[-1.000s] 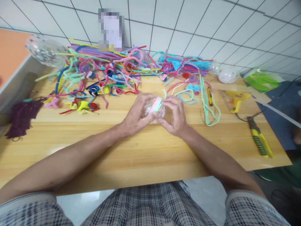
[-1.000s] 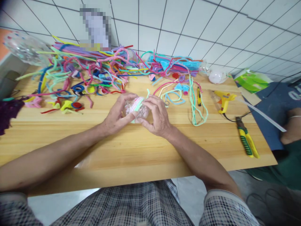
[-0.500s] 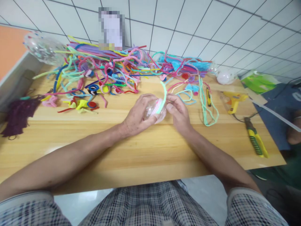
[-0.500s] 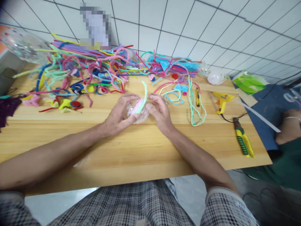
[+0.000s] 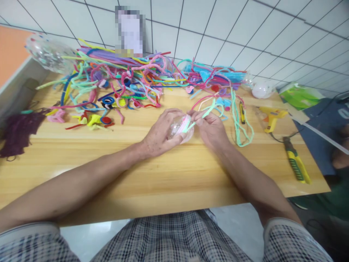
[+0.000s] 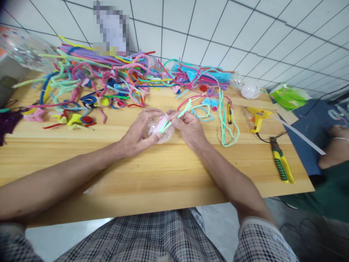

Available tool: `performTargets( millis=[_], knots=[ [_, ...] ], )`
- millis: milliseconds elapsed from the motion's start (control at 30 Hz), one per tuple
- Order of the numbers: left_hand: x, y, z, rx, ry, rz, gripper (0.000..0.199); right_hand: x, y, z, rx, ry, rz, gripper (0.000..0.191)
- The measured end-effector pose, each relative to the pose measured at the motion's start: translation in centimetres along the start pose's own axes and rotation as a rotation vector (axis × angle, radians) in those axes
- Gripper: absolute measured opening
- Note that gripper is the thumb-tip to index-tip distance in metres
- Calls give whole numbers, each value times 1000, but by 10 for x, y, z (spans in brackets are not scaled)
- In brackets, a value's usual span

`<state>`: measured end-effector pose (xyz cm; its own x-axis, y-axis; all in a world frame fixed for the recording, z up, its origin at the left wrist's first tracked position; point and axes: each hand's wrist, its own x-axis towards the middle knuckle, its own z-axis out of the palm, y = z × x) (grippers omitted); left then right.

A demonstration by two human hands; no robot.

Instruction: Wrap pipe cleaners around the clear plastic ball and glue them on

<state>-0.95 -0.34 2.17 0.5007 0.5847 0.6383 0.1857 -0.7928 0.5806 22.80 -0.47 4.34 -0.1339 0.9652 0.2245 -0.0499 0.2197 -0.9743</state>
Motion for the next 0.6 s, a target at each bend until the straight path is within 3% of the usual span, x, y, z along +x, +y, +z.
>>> performTargets(
  millis=[167, 367, 600],
  knots=[
    [-1, 2, 0, 23, 5, -23, 56, -9, -5, 8, -99, 130, -41, 55],
    [-1, 4, 0, 25, 25, -23, 53, -18, -14, 14, -233, 245, -151, 39],
    [-1, 2, 4, 30, 36, 13, 55, -15, -14, 13, -289, 228, -94, 41]
  ],
)
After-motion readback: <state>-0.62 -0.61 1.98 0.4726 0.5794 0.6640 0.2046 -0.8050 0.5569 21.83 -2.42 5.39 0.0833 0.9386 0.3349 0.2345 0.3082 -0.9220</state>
